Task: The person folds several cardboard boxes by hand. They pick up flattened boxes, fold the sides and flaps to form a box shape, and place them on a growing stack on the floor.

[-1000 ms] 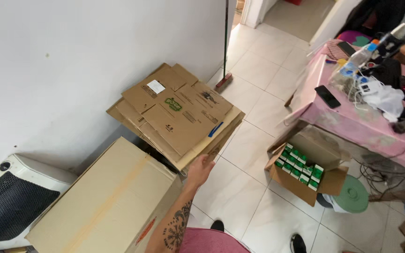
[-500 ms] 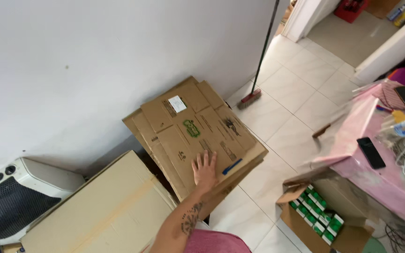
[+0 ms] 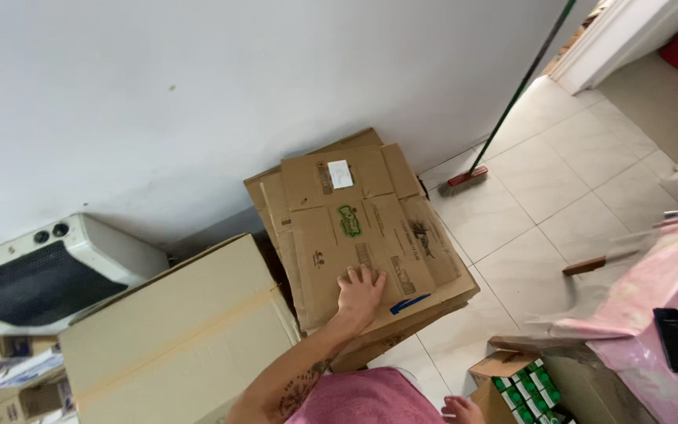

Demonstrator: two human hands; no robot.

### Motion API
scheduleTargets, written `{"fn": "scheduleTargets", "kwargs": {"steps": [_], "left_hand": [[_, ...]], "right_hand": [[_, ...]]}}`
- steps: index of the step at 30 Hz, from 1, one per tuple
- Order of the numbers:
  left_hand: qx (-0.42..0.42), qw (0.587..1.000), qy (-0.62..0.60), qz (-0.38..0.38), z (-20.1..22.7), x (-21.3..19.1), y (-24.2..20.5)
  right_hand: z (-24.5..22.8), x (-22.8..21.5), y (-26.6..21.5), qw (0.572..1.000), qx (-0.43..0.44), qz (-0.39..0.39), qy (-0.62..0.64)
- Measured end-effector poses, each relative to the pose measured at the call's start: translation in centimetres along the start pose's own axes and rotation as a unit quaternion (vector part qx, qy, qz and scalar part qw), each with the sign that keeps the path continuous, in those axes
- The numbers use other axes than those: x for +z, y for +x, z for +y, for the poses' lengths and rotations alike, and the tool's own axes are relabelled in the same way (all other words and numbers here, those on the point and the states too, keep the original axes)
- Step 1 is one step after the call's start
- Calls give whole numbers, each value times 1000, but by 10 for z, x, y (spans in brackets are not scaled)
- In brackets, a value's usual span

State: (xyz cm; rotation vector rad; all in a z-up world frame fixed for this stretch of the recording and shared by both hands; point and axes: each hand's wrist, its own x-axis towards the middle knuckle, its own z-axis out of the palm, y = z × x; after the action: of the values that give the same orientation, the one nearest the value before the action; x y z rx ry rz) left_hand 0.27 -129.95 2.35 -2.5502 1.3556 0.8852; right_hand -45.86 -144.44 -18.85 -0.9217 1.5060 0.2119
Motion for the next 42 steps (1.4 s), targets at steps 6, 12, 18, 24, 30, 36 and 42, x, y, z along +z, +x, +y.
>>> {"fn": "scheduleTargets", "kwargs": {"steps": [6,12,18,24,30,36,42], "left_hand": [[-50,907,-37,417,-57,-37,-55],[-164,686,-168,688,-160,-80,-143],[-193,504,-427,726,-244,10,-269],[-200,298,-623,695,-275,127,-370],[-224,240,-687,648,-332,234,-397],[-175,241,-715,633,-407,286,-438],[-232,412,-669,573,-443,249,-494]], "right_hand": [[-139,55,-37,989,-41,-9,-142],[-230,105,-95,960,-174,-67,-211],[-290,175,-116,909,-305,-156,-237],[-318,264,-194,816,-435,-141,-354],[-324,369,-310,753,-522,-136,-377],[-296,469,-154,731,-562,-254,-292],[-241,505,-318,691,-568,-159,-417]]}}
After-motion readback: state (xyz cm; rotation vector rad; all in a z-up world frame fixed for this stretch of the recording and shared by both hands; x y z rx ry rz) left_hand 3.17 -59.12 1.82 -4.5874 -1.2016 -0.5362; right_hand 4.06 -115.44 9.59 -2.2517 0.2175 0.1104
